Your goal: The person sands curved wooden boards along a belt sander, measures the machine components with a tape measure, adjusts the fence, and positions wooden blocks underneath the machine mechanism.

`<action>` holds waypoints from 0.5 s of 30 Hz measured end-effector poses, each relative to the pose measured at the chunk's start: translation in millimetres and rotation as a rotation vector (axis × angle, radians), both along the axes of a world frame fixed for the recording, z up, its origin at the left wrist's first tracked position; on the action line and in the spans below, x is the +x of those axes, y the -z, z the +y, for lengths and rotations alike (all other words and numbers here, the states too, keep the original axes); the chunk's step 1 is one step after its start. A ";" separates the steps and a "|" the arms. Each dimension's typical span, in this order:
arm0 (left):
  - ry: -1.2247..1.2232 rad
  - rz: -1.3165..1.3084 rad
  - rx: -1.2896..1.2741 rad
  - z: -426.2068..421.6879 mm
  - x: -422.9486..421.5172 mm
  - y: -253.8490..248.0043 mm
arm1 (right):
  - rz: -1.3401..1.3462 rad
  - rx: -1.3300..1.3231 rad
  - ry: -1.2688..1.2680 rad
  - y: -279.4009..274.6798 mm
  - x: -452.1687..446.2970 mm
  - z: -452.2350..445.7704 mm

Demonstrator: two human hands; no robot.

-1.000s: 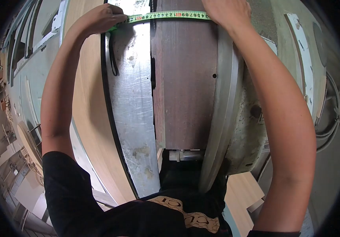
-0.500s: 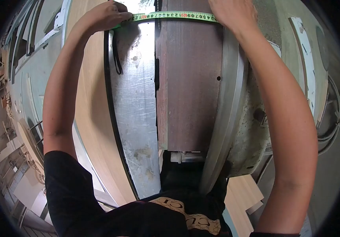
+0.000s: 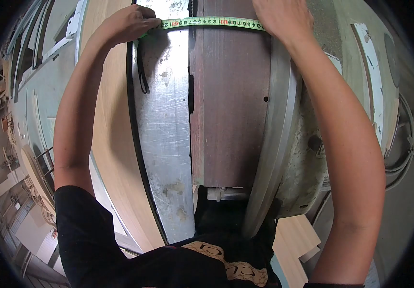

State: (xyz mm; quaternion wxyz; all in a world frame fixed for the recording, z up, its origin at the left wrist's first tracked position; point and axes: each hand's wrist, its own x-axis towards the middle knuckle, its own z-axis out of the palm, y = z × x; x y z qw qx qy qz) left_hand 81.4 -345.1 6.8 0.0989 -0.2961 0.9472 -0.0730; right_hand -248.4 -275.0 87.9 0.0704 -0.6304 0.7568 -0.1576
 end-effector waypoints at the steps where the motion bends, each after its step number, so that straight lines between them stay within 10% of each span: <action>1: 0.009 0.011 0.005 -1.2 1.2 2.2 | 0.000 0.009 0.004 -1.3 0.8 0.9; 15: -0.226 0.133 0.174 14.1 -11.3 -16.2 | -0.012 0.015 0.003 -4.1 2.0 2.5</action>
